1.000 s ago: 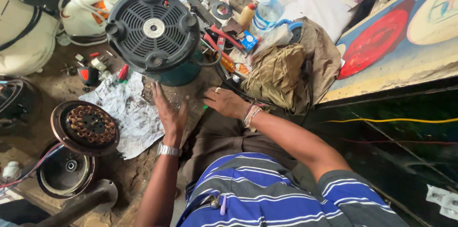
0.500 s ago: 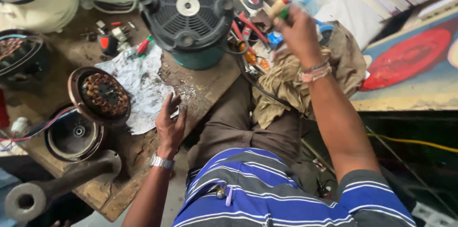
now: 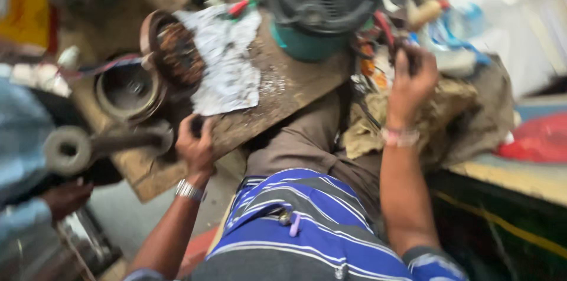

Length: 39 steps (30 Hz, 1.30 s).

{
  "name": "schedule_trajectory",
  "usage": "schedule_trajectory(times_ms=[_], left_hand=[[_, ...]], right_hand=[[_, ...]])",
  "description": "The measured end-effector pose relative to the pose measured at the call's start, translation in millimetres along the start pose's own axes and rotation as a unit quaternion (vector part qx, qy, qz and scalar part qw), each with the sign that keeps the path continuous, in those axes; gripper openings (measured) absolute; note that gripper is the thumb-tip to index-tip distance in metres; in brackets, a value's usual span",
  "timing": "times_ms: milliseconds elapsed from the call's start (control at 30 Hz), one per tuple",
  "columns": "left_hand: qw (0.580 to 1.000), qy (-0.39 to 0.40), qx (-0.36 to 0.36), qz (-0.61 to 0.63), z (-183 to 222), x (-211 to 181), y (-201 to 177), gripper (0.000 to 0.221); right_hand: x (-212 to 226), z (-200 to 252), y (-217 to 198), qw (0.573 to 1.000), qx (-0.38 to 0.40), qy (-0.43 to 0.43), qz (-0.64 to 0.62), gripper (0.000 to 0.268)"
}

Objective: The person applies liquid from a small bottle to the underside of a black circular appliance base, then repeatedly rotates and presses the base. The person then picks up a red and yellow box-like device, turns it over, and places it on the workbench.

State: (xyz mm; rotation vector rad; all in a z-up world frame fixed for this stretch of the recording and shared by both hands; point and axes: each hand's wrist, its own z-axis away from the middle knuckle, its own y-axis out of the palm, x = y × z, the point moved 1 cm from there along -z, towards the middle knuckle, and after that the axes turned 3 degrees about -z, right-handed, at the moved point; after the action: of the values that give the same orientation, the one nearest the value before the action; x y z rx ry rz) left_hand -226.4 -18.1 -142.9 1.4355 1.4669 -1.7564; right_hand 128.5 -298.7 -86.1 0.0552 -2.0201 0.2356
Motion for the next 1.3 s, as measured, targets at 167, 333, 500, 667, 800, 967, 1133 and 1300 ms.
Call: schedule_trajectory(times_ms=[167,333,500,667,800,967,1133,1300], left_hand=[[0.993,0.087,-0.014,0.075,-22,-48,5,0.025],[0.914,0.236,-0.135,0.301,-111,-65,1,0.05],[0.83,0.14,-0.358,0.405,-240,-41,-44,0.086],[0.808,0.068,-0.279,0.515,-271,-47,-66,0.072],[0.924,0.164,-0.248,0.24,-241,-71,-47,0.071],[0.98,0.158,-0.121,-0.015,-179,-58,-17,0.053],[0.989,0.145,-0.025,0.029,-156,-44,0,0.036],[0.968,0.215,-0.092,-0.095,-163,-22,6,0.026]], right_hand=[[31,91,24,0.996,0.059,0.056,-0.046,0.017],[17,150,10,0.969,0.212,0.074,-0.098,0.017],[-40,181,-5,0.955,0.167,0.244,-0.009,0.023],[-80,190,-9,0.955,0.116,0.256,-0.097,0.024],[-94,188,-10,0.954,0.144,0.253,-0.066,0.024],[-81,192,2,0.94,0.181,0.286,-0.03,0.018],[-55,176,-1,0.964,0.173,0.199,0.044,0.014],[-44,173,-1,0.961,0.168,0.193,0.102,0.017]])
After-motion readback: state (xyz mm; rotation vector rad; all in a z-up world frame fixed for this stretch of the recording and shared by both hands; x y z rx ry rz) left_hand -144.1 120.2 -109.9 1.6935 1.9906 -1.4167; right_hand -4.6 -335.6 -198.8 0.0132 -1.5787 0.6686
